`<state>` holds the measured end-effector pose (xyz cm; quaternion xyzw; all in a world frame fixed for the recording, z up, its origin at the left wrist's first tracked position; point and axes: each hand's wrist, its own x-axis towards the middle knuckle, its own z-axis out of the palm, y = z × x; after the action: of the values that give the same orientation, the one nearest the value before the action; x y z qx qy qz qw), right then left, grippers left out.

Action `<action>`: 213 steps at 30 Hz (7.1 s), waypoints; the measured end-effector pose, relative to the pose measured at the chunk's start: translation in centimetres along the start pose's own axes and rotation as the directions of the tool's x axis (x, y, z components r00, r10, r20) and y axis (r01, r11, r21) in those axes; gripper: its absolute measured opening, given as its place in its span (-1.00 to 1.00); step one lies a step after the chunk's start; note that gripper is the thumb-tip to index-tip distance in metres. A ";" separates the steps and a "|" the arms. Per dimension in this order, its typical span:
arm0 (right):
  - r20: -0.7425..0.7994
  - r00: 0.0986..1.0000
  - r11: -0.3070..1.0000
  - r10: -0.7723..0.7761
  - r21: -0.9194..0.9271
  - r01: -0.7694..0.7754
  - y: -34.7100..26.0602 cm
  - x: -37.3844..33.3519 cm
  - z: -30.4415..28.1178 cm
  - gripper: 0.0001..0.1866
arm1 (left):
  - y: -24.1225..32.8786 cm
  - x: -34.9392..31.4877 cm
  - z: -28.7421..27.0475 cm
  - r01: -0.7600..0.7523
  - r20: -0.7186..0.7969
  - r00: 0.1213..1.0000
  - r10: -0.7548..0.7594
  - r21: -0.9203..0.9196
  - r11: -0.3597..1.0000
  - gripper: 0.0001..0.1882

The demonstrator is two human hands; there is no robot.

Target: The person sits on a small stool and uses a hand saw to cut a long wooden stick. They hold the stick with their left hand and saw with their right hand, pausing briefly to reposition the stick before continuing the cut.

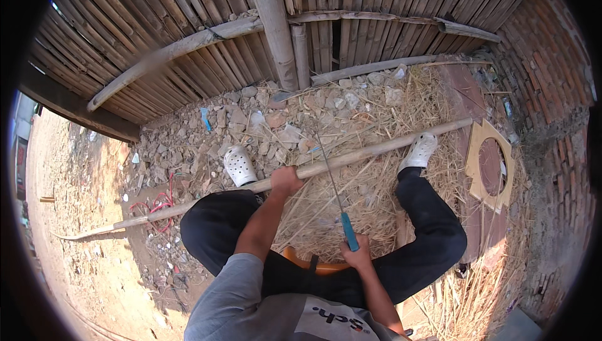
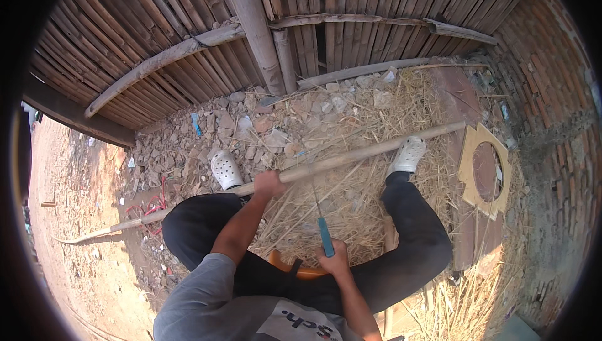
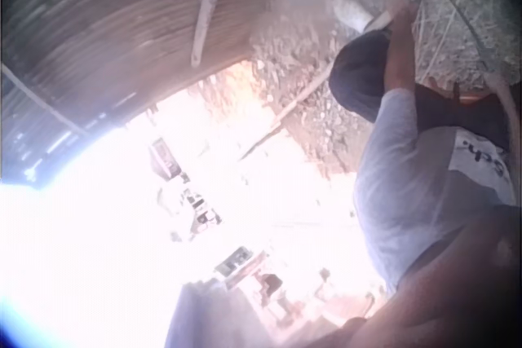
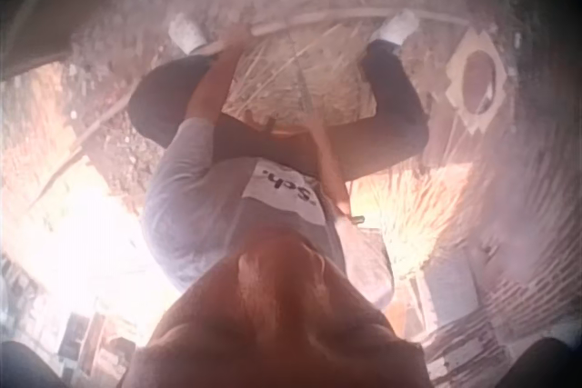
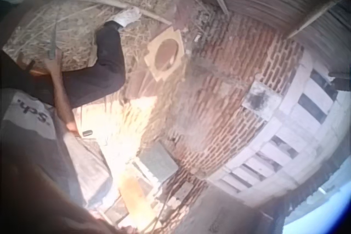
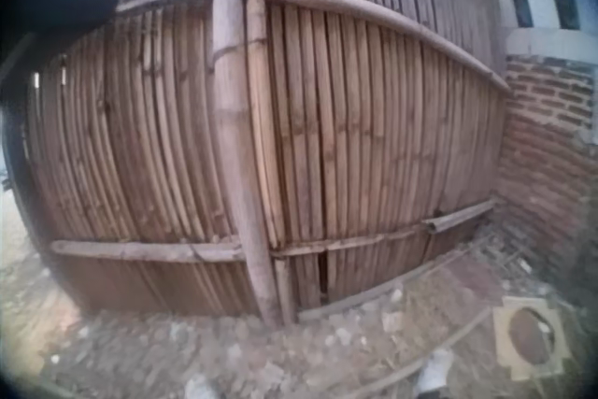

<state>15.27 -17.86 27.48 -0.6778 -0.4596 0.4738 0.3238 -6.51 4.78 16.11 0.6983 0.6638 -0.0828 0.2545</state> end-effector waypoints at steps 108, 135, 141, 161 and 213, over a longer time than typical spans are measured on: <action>-0.043 0.997 0.997 -0.057 0.044 0.059 3.3 16.8 3.9 -0.85 | 1.1 9.1 3.4 0.020 -0.026 0.999 -0.021 -0.027 0.999 -0.57; -0.066 0.997 0.994 -0.032 0.100 0.039 2.2 10.9 4.7 -0.84 | 0.3 0.0 2.1 -0.022 -0.038 0.999 0.024 0.041 0.999 -0.54; -0.028 0.998 0.998 -0.062 -0.006 0.062 4.9 -2.2 2.3 -0.82 | -0.9 0.6 4.7 0.029 0.001 1.000 -0.029 0.026 0.999 -0.53; 0.003 0.998 0.997 -0.055 -0.058 0.055 3.7 -1.6 2.5 -0.82 | -2.6 6.0 4.2 0.026 -0.007 1.000 -0.026 -0.017 1.000 -0.53; -0.015 0.997 0.996 -0.081 -0.024 0.081 6.3 4.0 1.4 -0.81 | -0.3 5.3 7.6 0.052 0.024 0.998 -0.052 0.007 0.999 -0.55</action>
<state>16.44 -16.42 20.13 -0.6662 -0.4896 0.4494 0.3384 -4.52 5.95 7.14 0.6807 0.6782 -0.1001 0.2581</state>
